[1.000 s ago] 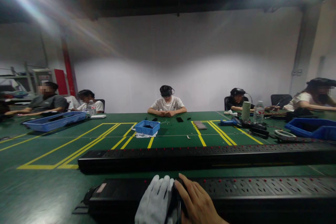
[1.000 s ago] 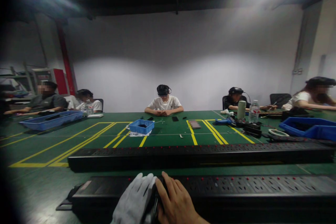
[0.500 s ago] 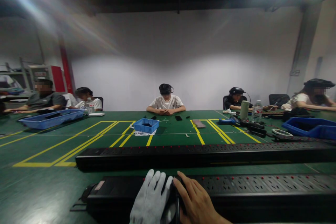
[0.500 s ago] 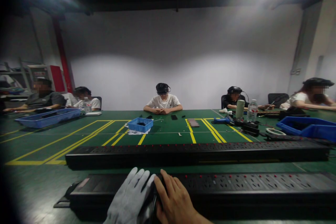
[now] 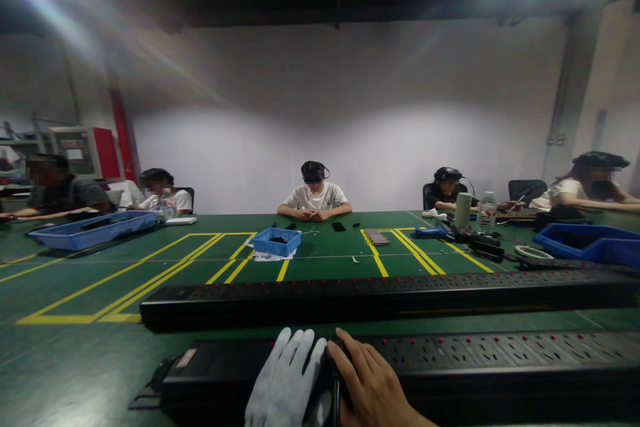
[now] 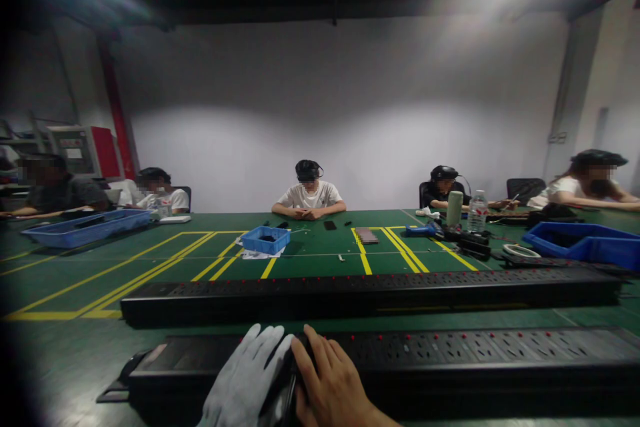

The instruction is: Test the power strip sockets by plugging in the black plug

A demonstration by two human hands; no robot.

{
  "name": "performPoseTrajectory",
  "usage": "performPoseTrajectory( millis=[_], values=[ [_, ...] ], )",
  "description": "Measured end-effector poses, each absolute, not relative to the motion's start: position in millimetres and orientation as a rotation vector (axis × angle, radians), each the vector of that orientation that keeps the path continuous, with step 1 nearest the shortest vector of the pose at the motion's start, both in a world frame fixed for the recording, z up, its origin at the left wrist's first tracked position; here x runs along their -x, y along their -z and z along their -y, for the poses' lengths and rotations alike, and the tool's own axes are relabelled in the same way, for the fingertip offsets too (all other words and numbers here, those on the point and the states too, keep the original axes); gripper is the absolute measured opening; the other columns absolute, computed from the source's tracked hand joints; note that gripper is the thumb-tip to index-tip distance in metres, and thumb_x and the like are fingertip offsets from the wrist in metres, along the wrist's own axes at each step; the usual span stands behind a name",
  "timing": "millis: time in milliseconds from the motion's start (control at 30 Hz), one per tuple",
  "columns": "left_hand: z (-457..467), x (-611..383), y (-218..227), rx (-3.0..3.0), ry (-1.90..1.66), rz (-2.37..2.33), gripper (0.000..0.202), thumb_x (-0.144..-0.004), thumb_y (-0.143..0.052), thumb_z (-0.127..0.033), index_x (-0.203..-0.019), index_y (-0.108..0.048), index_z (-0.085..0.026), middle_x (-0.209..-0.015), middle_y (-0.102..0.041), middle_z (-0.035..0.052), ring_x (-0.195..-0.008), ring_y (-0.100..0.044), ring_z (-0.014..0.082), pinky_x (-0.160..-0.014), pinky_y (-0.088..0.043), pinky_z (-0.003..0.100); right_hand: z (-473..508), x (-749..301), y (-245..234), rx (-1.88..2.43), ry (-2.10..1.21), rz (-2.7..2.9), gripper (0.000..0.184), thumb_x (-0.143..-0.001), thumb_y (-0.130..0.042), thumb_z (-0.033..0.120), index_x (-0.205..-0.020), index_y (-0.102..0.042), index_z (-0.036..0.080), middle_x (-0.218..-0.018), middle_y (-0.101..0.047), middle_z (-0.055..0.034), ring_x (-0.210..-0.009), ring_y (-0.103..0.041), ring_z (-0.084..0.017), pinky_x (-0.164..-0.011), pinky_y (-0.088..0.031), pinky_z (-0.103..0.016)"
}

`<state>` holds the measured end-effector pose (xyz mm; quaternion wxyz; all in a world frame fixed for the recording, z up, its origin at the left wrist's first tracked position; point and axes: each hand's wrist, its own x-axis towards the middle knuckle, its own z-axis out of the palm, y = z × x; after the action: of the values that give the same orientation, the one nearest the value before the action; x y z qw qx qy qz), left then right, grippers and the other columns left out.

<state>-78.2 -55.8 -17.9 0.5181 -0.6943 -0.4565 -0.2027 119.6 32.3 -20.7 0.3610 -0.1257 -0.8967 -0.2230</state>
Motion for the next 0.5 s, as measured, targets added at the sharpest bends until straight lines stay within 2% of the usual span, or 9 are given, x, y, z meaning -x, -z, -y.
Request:
performPoseTrajectory(
  millis=[100,233,433,500],
  values=[
    [52.2,73.5,20.6,1.667,0.549,1.131,0.042,-0.083,-0.051,-0.032,-0.120,-0.060,-0.015,-0.119,-0.065,0.0083,-0.112,-0.058,0.0221,-0.112,-0.033,0.042,-32.8,-119.4,21.2,0.310,0.570,2.290,0.076,-0.064,-0.045,0.016,-0.139,-0.036,0.008,-0.127,-0.059,-0.0234,-0.109,-0.063,-0.028,-0.084,-0.055,-0.036],
    [44.1,65.7,28.8,1.653,0.725,1.257,0.037,-0.087,-0.045,-0.038,-0.112,-0.063,-0.019,-0.111,-0.068,0.0056,-0.105,-0.060,0.0214,-0.114,-0.029,0.046,-33.4,-118.8,23.1,0.307,0.570,2.271,0.074,-0.066,-0.044,0.015,-0.140,-0.035,0.008,-0.128,-0.058,-0.0230,-0.109,-0.063,-0.027,-0.084,-0.054,-0.036],
    [42.3,61.6,30.0,1.655,0.718,1.301,0.035,-0.086,-0.043,-0.037,-0.108,-0.064,-0.020,-0.106,-0.068,0.0033,-0.098,-0.059,0.0197,-0.117,-0.020,0.045,-32.6,-120.1,21.8,0.325,0.500,2.286,0.068,-0.076,-0.048,0.022,-0.142,-0.035,0.012,-0.132,-0.056,-0.0201,-0.114,-0.060,-0.026,-0.088,-0.052,-0.034],
    [43.0,62.1,29.8,1.655,0.722,1.299,0.035,-0.085,-0.045,-0.038,-0.108,-0.064,-0.020,-0.107,-0.068,0.0030,-0.098,-0.058,0.0196,-0.117,-0.020,0.044,-32.6,-120.6,22.3,0.328,0.496,2.308,0.070,-0.075,-0.048,0.022,-0.142,-0.034,0.011,-0.133,-0.055,-0.0205,-0.116,-0.059,-0.027,-0.089,-0.052,-0.034]
  ],
)
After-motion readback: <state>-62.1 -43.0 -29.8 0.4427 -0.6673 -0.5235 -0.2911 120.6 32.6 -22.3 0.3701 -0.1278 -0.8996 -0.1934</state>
